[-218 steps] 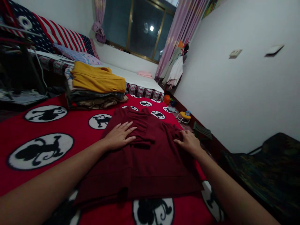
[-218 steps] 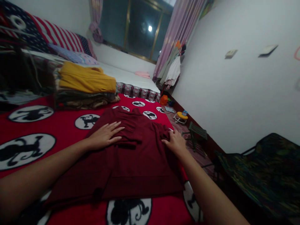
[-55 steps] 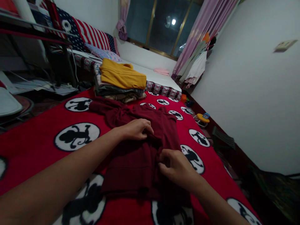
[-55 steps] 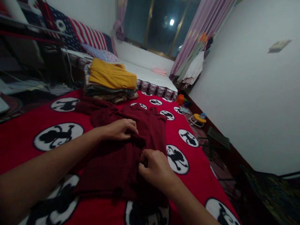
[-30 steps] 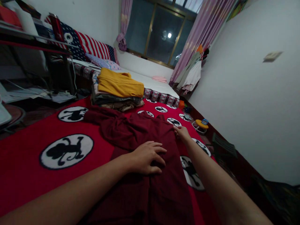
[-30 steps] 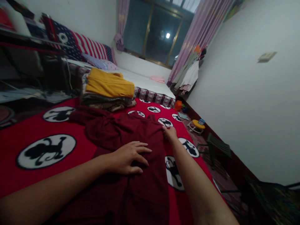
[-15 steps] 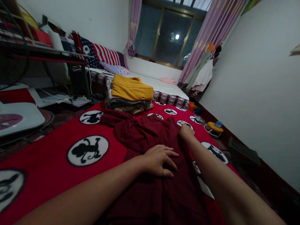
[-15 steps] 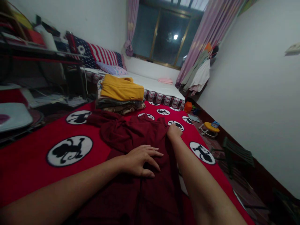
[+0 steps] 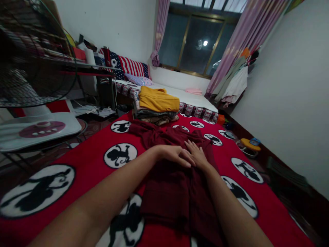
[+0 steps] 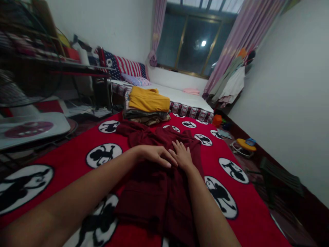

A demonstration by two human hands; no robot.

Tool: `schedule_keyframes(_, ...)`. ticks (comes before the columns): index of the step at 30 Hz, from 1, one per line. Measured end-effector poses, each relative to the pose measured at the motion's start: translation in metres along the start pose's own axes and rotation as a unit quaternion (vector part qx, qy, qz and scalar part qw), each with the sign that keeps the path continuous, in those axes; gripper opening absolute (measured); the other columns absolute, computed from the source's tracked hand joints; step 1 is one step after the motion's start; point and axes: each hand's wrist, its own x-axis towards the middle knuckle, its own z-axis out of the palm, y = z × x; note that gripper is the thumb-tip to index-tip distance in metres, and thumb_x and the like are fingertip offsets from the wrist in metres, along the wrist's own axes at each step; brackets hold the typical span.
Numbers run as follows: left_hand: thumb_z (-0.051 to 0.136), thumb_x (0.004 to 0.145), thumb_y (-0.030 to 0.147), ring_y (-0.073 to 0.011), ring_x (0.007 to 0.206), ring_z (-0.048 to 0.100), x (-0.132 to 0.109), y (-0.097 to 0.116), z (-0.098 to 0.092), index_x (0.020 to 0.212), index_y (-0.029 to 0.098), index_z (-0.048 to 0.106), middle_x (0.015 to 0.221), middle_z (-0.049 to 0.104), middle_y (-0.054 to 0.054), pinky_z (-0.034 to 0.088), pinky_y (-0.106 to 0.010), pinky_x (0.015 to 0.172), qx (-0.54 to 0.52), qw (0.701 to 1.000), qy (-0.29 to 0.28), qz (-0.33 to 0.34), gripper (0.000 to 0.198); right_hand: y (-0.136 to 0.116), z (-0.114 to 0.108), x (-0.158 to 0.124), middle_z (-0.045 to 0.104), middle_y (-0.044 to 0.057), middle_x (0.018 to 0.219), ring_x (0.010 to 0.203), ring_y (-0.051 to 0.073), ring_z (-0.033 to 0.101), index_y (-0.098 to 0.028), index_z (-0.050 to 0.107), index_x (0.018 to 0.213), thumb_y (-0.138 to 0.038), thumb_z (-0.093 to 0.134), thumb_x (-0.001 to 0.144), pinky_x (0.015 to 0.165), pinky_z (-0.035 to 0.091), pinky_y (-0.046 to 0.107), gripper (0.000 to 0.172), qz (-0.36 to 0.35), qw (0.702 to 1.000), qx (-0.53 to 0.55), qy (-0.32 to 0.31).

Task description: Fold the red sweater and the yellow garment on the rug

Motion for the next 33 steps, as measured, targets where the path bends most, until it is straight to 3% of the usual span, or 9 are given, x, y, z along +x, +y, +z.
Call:
schedule_keyframes(3, 0.06, 0.084, 0.041, -0.0236, 0.095, 0.068, -0.033, -0.004, -0.037, 0.11, 0.012, 0.07, 0.101, 0.074, -0.011, 0.051, -0.033, 0.087, 0.019, 0.961, 0.249, -0.118, 0.04, 0.002, 0.001, 0.0, 0.023, 0.005, 0.158, 0.147, 0.024, 0.018, -0.024, 0.032, 0.149, -0.043, 0.036, 0.097, 0.117, 0.014, 0.057, 0.055, 0.005, 1.0, 0.001, 0.025)
schedule_keyframes(6, 0.061, 0.081, 0.034, -0.0264, 0.103, 0.064, -0.073, -0.019, -0.068, 0.11, 0.015, 0.068, 0.108, 0.07, -0.013, 0.049, -0.035, 0.092, 0.206, 0.751, 0.574, -0.251, 0.035, 0.003, 0.003, 0.0, 0.029, 0.005, 0.157, 0.146, 0.024, 0.023, -0.024, 0.038, 0.146, -0.043, 0.039, 0.096, 0.117, 0.015, 0.055, 0.054, 0.005, 0.999, 0.026, 0.045)
schedule_keyframes(8, 0.067, 0.075, 0.039, -0.0328, 0.115, 0.057, -0.098, -0.032, -0.08, 0.121, 0.017, 0.062, 0.122, 0.063, -0.017, 0.046, -0.042, 0.095, 0.29, 0.6, 0.657, -0.353, 0.051, 0.004, 0.003, -0.001, 0.032, 0.005, 0.155, 0.145, 0.023, 0.025, -0.025, 0.042, 0.143, -0.043, 0.042, 0.095, 0.117, 0.015, 0.055, 0.052, 0.0, 0.997, 0.046, 0.056)
schedule_keyframes(10, 0.07, 0.069, 0.053, -0.0384, 0.117, 0.055, -0.117, -0.044, -0.085, 0.127, 0.016, 0.056, 0.126, 0.06, -0.021, 0.046, -0.047, 0.092, 0.29, 0.545, 0.653, -0.439, 0.07, 0.005, 0.003, -0.002, 0.035, 0.005, 0.154, 0.144, 0.023, 0.026, -0.026, 0.046, 0.141, -0.042, 0.044, 0.094, 0.117, 0.015, 0.055, 0.049, -0.004, 0.996, 0.065, 0.066)
schedule_keyframes(17, 0.074, 0.063, 0.045, -0.0322, 0.089, 0.066, -0.131, -0.071, -0.093, 0.072, 0.019, 0.065, 0.083, 0.071, -0.012, 0.049, -0.037, 0.074, 0.241, 0.621, 0.631, -0.398, 0.029, 0.01, 0.005, -0.006, 0.045, 0.007, 0.148, 0.141, 0.024, 0.034, -0.025, 0.057, 0.13, -0.039, 0.052, 0.09, 0.116, 0.015, 0.057, 0.043, -0.021, 0.982, 0.152, 0.108)
schedule_keyframes(21, 0.069, 0.065, 0.033, -0.0221, 0.081, 0.066, -0.115, -0.054, -0.105, 0.081, 0.016, 0.063, 0.08, 0.069, -0.005, 0.052, -0.032, 0.073, 0.086, 0.572, 0.797, -0.175, 0.025, 0.006, 0.001, -0.007, 0.065, 0.009, 0.126, 0.123, 0.023, 0.055, -0.02, 0.068, 0.111, -0.038, 0.057, 0.086, 0.112, 0.03, 0.049, 0.033, -0.017, 0.938, 0.281, 0.202)
schedule_keyframes(24, 0.069, 0.066, 0.031, -0.0168, 0.079, 0.066, -0.089, -0.016, -0.106, 0.089, 0.014, 0.061, 0.085, 0.069, -0.003, 0.054, -0.029, 0.075, -0.069, 0.573, 0.815, 0.043, 0.029, -0.018, -0.016, -0.01, 0.071, 0.01, 0.109, 0.107, 0.022, 0.064, -0.017, 0.068, 0.104, -0.04, 0.06, 0.083, 0.102, 0.044, 0.041, 0.032, -0.032, 0.867, 0.417, 0.27)
schedule_keyframes(30, 0.078, 0.067, 0.041, -0.0216, 0.091, 0.068, -0.021, 0.065, -0.04, 0.096, 0.015, 0.062, 0.095, 0.071, -0.005, 0.055, -0.034, 0.083, -0.161, 0.787, 0.564, 0.193, 0.041, -0.09, -0.054, -0.025, 0.065, 0.009, 0.121, 0.108, 0.022, 0.064, -0.022, 0.05, 0.13, -0.034, 0.086, 0.058, 0.094, 0.052, 0.038, 0.082, -0.127, 0.718, 0.661, 0.18)
schedule_keyframes(33, 0.074, 0.073, 0.049, -0.0255, 0.102, 0.066, -0.004, 0.082, -0.005, 0.095, 0.014, 0.064, 0.106, 0.069, -0.009, 0.053, -0.038, 0.088, -0.191, 0.868, 0.424, 0.175, 0.043, -0.099, -0.059, -0.027, 0.068, 0.005, 0.115, 0.105, 0.021, 0.065, -0.021, 0.056, 0.122, -0.032, 0.085, 0.06, 0.096, 0.052, 0.038, 0.069, -0.102, 0.643, 0.731, 0.206)
